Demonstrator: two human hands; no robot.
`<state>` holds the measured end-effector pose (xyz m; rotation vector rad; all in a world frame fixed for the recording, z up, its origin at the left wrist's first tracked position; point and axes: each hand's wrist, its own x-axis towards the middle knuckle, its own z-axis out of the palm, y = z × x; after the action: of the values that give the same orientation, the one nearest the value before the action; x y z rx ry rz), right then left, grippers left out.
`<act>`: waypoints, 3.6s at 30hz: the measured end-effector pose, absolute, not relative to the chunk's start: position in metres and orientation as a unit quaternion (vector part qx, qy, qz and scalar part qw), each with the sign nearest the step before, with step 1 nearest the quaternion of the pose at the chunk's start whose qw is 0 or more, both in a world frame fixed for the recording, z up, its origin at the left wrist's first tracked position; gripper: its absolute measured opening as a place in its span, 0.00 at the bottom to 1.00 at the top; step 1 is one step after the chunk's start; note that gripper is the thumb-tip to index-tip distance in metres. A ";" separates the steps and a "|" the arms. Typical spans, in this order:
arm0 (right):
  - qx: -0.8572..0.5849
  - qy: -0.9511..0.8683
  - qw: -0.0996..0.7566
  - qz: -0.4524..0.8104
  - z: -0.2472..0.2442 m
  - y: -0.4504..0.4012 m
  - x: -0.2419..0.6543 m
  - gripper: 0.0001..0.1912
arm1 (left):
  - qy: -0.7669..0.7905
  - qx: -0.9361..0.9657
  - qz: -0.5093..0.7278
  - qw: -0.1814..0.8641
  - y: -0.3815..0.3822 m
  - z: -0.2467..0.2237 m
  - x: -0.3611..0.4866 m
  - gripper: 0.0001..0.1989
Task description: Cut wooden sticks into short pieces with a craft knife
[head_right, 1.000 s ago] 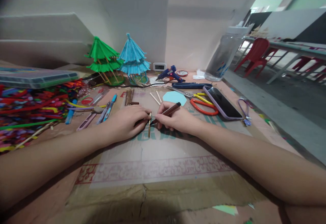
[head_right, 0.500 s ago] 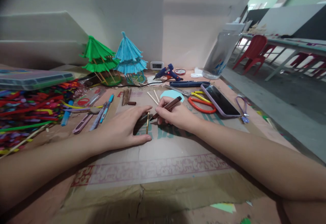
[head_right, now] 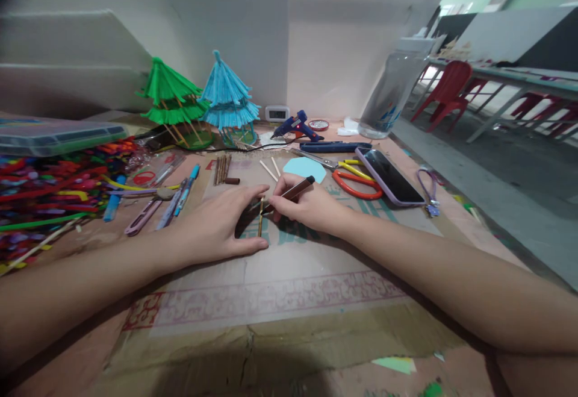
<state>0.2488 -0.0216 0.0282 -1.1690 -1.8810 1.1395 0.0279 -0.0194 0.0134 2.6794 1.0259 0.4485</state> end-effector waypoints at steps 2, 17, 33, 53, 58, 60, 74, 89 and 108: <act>-0.463 -0.706 0.324 0.427 0.029 -0.021 0.248 0.11 | 0.350 0.917 0.152 0.118 -0.019 0.013 0.028 0.40; -0.400 -0.740 0.294 0.454 0.027 -0.022 0.254 0.10 | 0.357 0.914 0.155 0.113 -0.018 0.010 0.027 0.44; -0.459 -0.712 0.327 0.418 0.029 -0.021 0.249 0.10 | 0.356 0.914 0.154 0.118 -0.019 0.012 0.028 0.43; -0.488 -0.698 0.342 0.398 0.026 -0.018 0.248 0.09 | 0.345 0.917 0.165 0.114 -0.017 0.008 0.026 0.45; -0.468 -0.684 0.369 0.420 0.023 -0.014 0.252 0.10 | 0.343 0.918 0.171 0.098 -0.016 0.008 0.025 0.49; -0.462 -0.678 0.391 0.417 0.022 -0.012 0.254 0.10 | 0.335 0.921 0.188 0.070 -0.018 0.010 0.024 0.46; -0.463 -0.656 0.399 0.443 0.020 -0.008 0.252 0.07 | 0.282 0.941 0.145 -0.119 -0.043 0.005 0.025 0.11; -0.491 -0.709 0.300 0.408 0.028 -0.014 0.254 0.08 | 0.238 0.944 0.182 -0.142 -0.041 -0.001 0.031 0.12; -0.510 -0.677 0.327 0.418 0.026 -0.013 0.251 0.11 | 0.242 0.945 0.176 -0.130 -0.041 0.003 0.032 0.13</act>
<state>0.2513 -0.0129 0.0262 -1.3353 -1.7732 1.0962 0.0317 -0.0410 0.0025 3.2440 0.8314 0.6027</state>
